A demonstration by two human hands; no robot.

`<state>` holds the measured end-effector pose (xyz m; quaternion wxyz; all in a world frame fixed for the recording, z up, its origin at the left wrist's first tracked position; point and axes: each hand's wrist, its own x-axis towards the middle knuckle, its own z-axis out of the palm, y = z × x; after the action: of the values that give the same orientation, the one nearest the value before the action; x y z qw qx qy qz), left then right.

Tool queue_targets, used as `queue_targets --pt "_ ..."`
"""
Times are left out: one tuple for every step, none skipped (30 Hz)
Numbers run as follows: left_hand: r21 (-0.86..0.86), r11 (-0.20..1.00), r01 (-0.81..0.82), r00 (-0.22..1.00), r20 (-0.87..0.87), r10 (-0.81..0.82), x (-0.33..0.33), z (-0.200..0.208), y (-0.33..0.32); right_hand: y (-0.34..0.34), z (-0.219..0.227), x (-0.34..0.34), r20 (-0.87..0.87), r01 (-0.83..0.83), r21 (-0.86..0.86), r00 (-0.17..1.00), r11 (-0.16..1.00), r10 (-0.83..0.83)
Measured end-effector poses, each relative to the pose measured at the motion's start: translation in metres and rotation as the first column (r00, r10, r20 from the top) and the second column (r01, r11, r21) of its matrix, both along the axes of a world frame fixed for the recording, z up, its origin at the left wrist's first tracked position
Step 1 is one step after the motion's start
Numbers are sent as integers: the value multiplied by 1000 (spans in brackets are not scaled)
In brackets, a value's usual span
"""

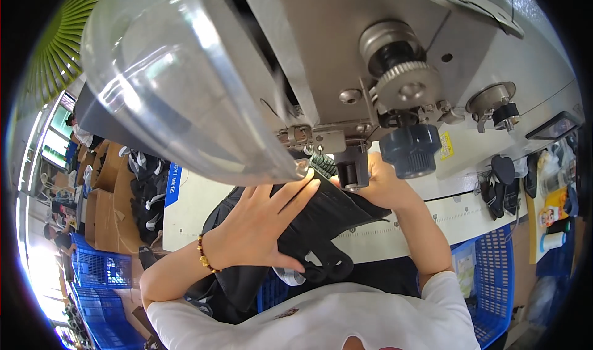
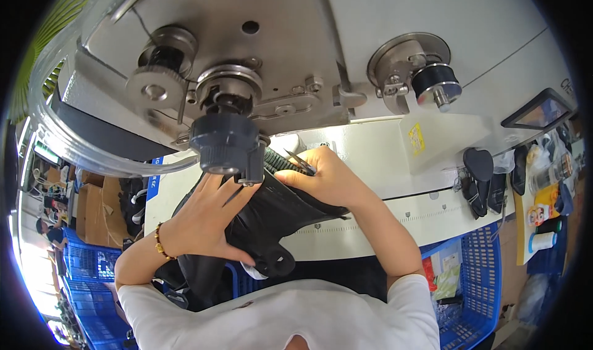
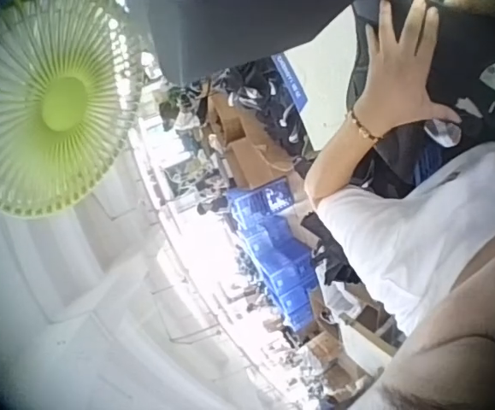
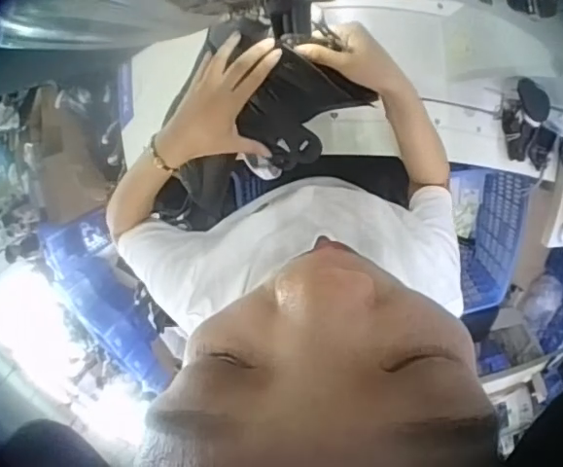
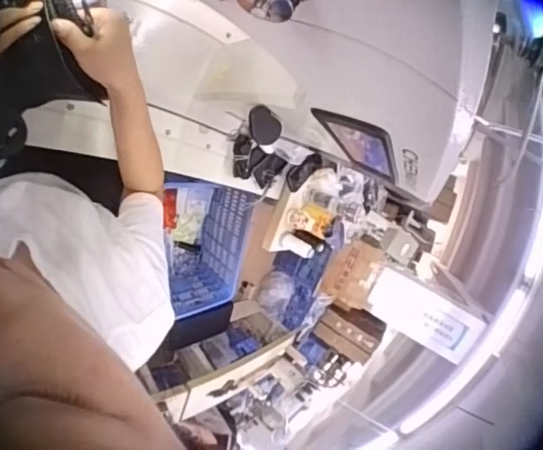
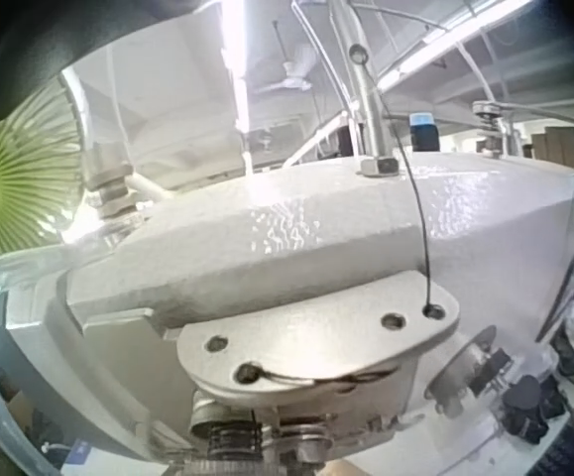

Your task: Using a sewing machine to join pieces of a shoe upper.

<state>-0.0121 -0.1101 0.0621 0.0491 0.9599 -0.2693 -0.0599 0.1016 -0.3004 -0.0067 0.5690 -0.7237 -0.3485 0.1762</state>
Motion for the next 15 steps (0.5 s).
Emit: queue_targets --pt "1 1000 3 1000 -2 -3 0 -3 1 0 0 1 -2 3 1 1000 1000 -3" --pt "15 1000 3 999 34 -4 1 -5 0 0 0 3 63 1 -20 998 1000 0" --pt "30 1000 2 998 68 -4 1 -7 -1 0 -1 3 126 0 -42 992 999 6" --pt "30 1000 7 998 66 -9 1 -9 -1 0 0 2 124 5 -42 992 999 1" --pt "66 998 3 997 76 -8 1 -10 -2 1 1 1 143 26 -60 990 998 -17" --pt "102 995 -3 996 86 -6 0 -12 -2 1 1 -1 161 47 -78 986 996 -33" --pt "104 995 -3 996 85 -6 0 -12 -2 3 -1 -4 160 47 -77 986 996 -34" --pt "148 989 -3 997 77 -9 0 -12 -1 6 -8 -9 68 88 78 993 993 -93" --pt "192 981 -2 998 69 -11 0 -12 -1 7 -13 -13 -33 141 225 990 964 -137" --pt "192 981 0 997 71 -14 1 -11 0 8 -16 -14 -32 144 226 990 963 -140" --pt "178 984 8 998 53 -18 1 -10 0 7 -19 -14 -124 149 249 985 957 -121" --pt "162 987 15 999 36 -21 2 -9 0 5 -20 -14 -215 156 271 972 950 -98" --pt "162 987 10 999 38 -17 2 -9 0 4 -20 -14 -213 151 271 973 951 -93" --pt "195 980 22 999 30 -29 1 -8 -1 2 -20 -14 -251 108 265 967 958 -39" --pt "228 973 34 999 22 -40 1 -7 -1 1 -20 -13 -289 64 261 957 963 15"
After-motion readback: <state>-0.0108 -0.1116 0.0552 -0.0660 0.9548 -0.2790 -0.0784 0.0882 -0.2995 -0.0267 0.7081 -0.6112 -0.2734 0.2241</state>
